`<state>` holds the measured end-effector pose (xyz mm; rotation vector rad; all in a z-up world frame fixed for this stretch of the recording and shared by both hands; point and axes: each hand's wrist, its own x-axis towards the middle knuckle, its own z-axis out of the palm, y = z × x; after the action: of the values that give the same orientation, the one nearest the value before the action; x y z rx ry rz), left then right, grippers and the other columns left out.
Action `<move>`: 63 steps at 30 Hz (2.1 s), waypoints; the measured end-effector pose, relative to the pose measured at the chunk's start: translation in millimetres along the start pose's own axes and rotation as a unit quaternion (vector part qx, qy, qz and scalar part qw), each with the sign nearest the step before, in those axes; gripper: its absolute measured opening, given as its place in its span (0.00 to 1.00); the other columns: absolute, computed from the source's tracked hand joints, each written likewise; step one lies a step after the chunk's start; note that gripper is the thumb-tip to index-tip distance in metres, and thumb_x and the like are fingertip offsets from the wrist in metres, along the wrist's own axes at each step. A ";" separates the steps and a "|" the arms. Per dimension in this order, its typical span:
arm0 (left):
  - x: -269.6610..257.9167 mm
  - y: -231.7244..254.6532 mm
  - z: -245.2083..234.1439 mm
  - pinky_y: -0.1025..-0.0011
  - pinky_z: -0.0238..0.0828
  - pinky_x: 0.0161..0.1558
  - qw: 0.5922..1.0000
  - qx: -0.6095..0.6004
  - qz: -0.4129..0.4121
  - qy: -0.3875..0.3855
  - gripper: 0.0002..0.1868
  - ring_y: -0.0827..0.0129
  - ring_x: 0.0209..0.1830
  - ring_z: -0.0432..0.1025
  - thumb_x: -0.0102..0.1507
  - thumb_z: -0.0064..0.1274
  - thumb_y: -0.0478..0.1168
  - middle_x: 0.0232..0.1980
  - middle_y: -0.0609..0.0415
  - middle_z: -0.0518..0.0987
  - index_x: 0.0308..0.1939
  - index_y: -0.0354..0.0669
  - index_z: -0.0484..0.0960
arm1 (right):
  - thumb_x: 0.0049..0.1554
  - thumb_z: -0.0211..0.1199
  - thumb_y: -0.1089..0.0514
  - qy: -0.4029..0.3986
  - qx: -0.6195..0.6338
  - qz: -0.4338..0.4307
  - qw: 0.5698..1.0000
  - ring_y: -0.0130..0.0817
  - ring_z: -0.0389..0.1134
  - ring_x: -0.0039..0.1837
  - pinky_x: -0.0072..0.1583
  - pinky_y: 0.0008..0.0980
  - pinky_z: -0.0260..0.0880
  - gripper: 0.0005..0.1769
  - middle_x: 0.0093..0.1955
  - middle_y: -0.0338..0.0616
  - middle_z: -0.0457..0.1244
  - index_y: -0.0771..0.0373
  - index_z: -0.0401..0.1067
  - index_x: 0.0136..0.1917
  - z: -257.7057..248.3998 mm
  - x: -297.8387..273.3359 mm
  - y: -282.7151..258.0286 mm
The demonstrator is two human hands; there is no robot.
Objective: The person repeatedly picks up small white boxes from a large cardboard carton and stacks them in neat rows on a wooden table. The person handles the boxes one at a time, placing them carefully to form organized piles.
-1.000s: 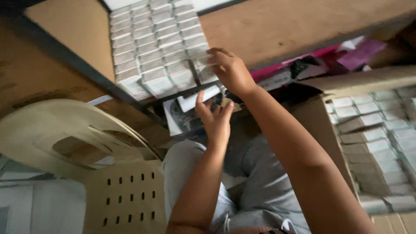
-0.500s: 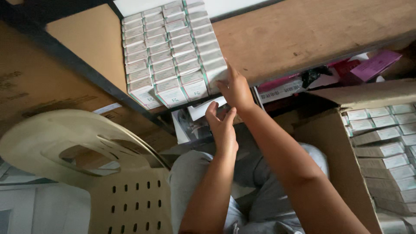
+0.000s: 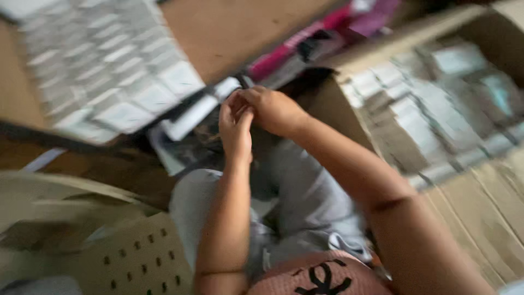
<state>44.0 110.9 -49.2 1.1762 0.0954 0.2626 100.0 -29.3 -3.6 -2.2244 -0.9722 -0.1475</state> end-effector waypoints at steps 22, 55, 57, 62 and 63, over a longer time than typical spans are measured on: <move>-107.6 -46.0 164.7 0.49 0.60 0.71 0.696 0.444 0.301 -0.477 0.18 0.48 0.68 0.68 0.58 0.62 0.42 0.57 0.50 0.81 0.52 0.47 0.85 | 0.45 0.75 0.50 -0.460 0.008 0.263 0.848 0.44 0.73 0.58 0.60 0.43 0.70 0.30 0.56 0.48 0.71 0.52 0.74 0.62 -86.5 -290.0 158.8; -66.8 49.9 117.0 0.51 0.64 0.66 0.806 0.414 0.382 -0.181 0.45 0.45 0.64 0.64 0.48 0.71 0.36 0.62 0.41 0.67 0.67 0.48 0.66 | 0.55 0.69 0.64 0.052 0.180 0.150 0.971 0.34 0.77 0.54 0.56 0.34 0.78 0.29 0.52 0.48 0.74 0.66 0.67 0.69 -169.1 -158.9 -34.5; -67.6 53.9 115.8 0.52 0.66 0.64 0.816 0.421 0.353 -0.180 0.44 0.47 0.64 0.63 0.49 0.70 0.37 0.61 0.42 0.67 0.68 0.49 0.67 | 0.52 0.72 0.62 0.047 0.179 0.193 0.964 0.35 0.76 0.52 0.53 0.34 0.78 0.35 0.50 0.48 0.73 0.65 0.64 0.71 -171.7 -154.2 -38.6; -65.7 49.4 111.3 0.48 0.64 0.65 0.803 0.478 0.292 -0.205 0.46 0.47 0.65 0.61 0.51 0.68 0.40 0.61 0.42 0.66 0.72 0.50 0.65 | 0.48 0.76 0.62 0.056 0.135 -0.012 0.989 0.50 0.62 0.73 0.60 0.37 0.78 0.47 0.77 0.56 0.52 0.65 0.58 0.76 -163.8 -145.1 -42.4; -66.4 46.6 111.1 0.46 0.62 0.68 0.806 0.458 0.312 -0.207 0.47 0.45 0.69 0.60 0.54 0.68 0.42 0.64 0.41 0.65 0.74 0.48 0.62 | 0.50 0.76 0.64 0.048 0.083 -0.015 0.995 0.54 0.62 0.75 0.61 0.37 0.79 0.44 0.78 0.57 0.53 0.65 0.61 0.75 -160.7 -146.0 -40.0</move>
<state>-3.9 10.9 32.2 2.2002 -0.6392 0.5652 -5.2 -200.9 87.1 -2.0323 -0.9314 -0.1792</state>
